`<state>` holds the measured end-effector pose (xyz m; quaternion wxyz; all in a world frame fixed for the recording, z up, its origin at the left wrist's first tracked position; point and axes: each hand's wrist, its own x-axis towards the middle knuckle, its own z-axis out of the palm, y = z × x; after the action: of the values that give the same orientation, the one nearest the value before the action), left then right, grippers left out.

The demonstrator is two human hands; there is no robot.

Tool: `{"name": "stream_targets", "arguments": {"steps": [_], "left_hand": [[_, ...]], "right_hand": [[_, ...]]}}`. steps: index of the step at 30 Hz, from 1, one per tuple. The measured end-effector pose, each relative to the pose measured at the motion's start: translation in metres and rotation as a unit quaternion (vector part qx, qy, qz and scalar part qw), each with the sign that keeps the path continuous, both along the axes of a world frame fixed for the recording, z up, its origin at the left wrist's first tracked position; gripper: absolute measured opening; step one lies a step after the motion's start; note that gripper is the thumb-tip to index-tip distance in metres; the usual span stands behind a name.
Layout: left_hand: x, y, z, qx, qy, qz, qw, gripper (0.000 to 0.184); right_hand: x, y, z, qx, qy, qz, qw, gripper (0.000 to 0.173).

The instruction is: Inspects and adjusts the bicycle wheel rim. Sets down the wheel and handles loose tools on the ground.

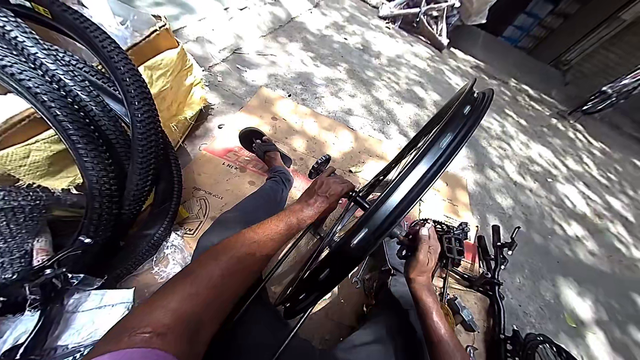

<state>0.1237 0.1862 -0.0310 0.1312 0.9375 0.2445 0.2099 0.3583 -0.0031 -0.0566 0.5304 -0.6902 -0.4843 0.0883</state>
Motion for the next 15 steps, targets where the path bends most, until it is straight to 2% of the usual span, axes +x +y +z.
{"name": "stream_targets", "arguments": {"steps": [2, 4, 6, 7, 8, 9, 10, 11, 12, 13, 14, 15], "left_hand": [[0.001, 0.003, -0.002, -0.008, 0.007, 0.004, 1.000, 0.025], [-0.003, 0.006, -0.005, -0.003, 0.001, 0.003, 1.000, 0.025], [-0.004, 0.005, -0.007, 0.008, -0.003, -0.007, 1.000, 0.025], [-0.002, 0.004, -0.007, 0.014, -0.011, -0.010, 1.000, 0.024], [0.000, 0.003, -0.007, 0.019, -0.023, -0.013, 0.999, 0.023], [0.001, 0.003, -0.006, 0.021, -0.031, -0.014, 0.999, 0.022], [0.001, 0.004, -0.006, 0.024, -0.033, -0.013, 0.999, 0.022], [0.000, 0.006, -0.006, 0.025, -0.030, -0.012, 0.999, 0.023], [-0.001, 0.007, -0.007, 0.024, -0.025, -0.011, 0.999, 0.024], [-0.002, 0.008, -0.009, 0.021, -0.020, -0.013, 1.000, 0.025], [-0.003, 0.008, -0.009, 0.015, -0.008, -0.015, 1.000, 0.025], [-0.003, 0.009, -0.008, 0.008, 0.003, -0.017, 1.000, 0.026]], "right_hand": [[-0.002, 0.013, 0.000, 0.004, 0.153, 0.010, 0.988, 0.041], [-0.005, 0.024, 0.015, -0.061, 0.325, -0.030, 0.943, 0.040], [-0.004, 0.025, 0.028, -0.130, 0.401, -0.069, 0.904, 0.036], [-0.003, 0.023, 0.031, -0.145, 0.396, -0.078, 0.904, 0.035], [-0.003, 0.019, 0.032, -0.144, 0.351, -0.074, 0.922, 0.037], [-0.002, 0.010, 0.028, -0.133, 0.253, -0.049, 0.957, 0.038], [-0.001, 0.001, 0.021, -0.121, 0.101, -0.015, 0.987, 0.041], [0.003, -0.002, 0.012, -0.089, -0.058, 0.006, 0.994, 0.046], [0.007, 0.000, 0.003, -0.038, -0.155, 0.010, 0.987, 0.046], [0.009, 0.004, -0.002, -0.004, -0.174, 0.011, 0.985, 0.042], [0.008, 0.008, -0.004, 0.002, -0.129, 0.015, 0.992, 0.036], [0.005, 0.012, -0.001, -0.021, -0.018, 0.018, 0.999, 0.030]]}}
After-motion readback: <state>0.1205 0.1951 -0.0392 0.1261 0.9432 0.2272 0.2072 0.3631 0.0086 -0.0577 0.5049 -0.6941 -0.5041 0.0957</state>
